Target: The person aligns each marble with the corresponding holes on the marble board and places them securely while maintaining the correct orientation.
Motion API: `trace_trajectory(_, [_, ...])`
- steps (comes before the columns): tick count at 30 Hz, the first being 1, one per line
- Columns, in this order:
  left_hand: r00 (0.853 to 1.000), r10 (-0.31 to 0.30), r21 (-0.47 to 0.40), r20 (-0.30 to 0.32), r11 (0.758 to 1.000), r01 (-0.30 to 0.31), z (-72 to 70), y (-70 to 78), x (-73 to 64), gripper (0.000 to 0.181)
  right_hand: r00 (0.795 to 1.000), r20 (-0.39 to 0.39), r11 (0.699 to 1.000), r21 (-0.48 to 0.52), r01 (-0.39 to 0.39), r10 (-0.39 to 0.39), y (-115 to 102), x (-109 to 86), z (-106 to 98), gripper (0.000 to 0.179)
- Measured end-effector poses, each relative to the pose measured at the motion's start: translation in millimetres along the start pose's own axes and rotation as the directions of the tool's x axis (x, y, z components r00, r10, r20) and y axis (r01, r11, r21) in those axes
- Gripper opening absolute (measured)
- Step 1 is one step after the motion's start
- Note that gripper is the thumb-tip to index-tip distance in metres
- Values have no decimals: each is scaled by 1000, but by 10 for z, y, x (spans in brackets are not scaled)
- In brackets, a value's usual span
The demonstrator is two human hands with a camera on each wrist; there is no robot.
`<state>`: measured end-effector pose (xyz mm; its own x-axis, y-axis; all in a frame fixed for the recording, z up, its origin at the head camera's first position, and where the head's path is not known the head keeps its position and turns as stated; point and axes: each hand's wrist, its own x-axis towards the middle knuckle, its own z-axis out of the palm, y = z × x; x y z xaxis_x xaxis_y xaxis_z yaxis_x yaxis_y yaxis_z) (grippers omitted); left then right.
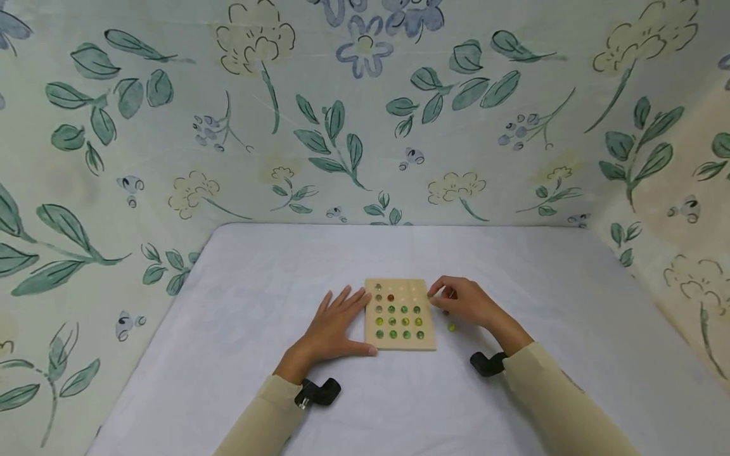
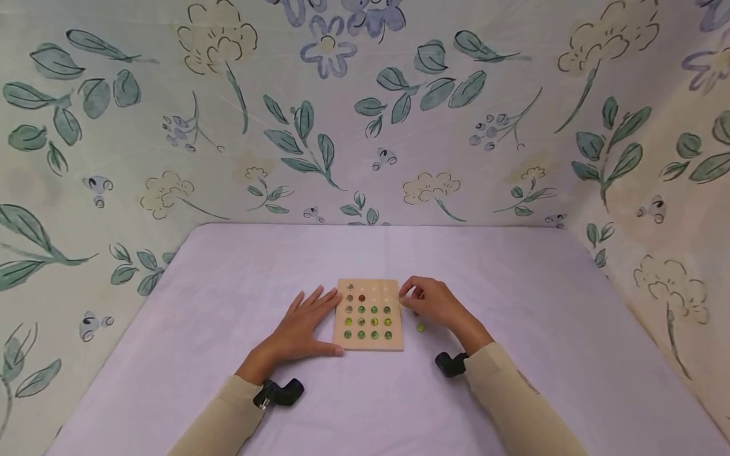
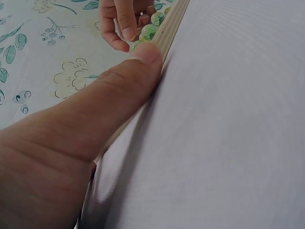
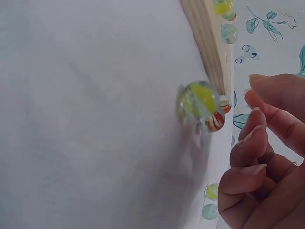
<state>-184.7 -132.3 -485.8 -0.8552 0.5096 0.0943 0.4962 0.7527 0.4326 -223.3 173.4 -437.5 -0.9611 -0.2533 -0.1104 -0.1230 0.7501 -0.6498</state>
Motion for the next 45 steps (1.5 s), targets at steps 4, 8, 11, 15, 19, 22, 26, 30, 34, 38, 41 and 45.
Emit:
trace_trajectory(4, [1000, -12, -2, 5, 1000, 12, 4, 2, 0, 110, 1000, 2, 1000, 7, 8, -8, 54, -51, -25, 14])
trace_trajectory(8, [1000, -10, 0, -5, 1000, 10, 8, -1, 8, 110, 1000, 1, 1000, 6, 28, -28, 81, -81, -45, 15])
trace_trajectory(11, [1000, -8, 2, -7, 1000, 8, 12, -2, 10, 110, 999, 3, 999, 10, 34, -34, 94, -88, -46, 15])
trace_trajectory(15, [1000, -13, 0, -2, 1000, 13, 15, 1, 5, 110, 1000, 3, 999, 15, 31, -31, 124, -109, -34, 13])
trace_trajectory(19, [1000, -11, -12, 3, 1000, 11, 15, 13, -4, 109, 1000, -2, 1000, 9, 25, -25, 151, -153, -28, 13])
trace_trajectory(22, [1000, -11, -14, 2, 1000, 11, 15, 17, -4, 109, 1000, -14, 1000, 4, 24, -24, 165, -176, -28, 13])
trace_trajectory(26, [1000, -21, -11, 7, 1000, 21, 13, 8, 0, 110, 999, -22, 1000, -4, 30, -30, 184, -183, -31, 14])
trace_trajectory(30, [1000, -24, -6, 6, 1000, 24, 1, 1, 3, 110, 999, -22, 999, -7, 48, -48, 206, -186, -32, 14])
trace_trajectory(34, [1000, -10, -3, -1, 1000, 10, -10, 0, 3, 110, 998, -25, 999, -14, 49, -50, 233, -200, -36, 14])
trace_trajectory(38, [1000, -7, -3, 0, 1000, 7, -25, 15, 0, 110, 998, -25, 998, -11, 55, -56, 249, -226, -47, 14])
trace_trajectory(41, [1000, -13, 0, 2, 1000, 13, -32, 25, 1, 110, 998, -26, 998, -7, 63, -63, 263, -237, -53, 15])
trace_trajectory(45, [1000, -13, 10, 2, 1000, 13, -29, 21, 4, 110, 998, -26, 998, -2, 58, -58, 279, -241, -53, 16])
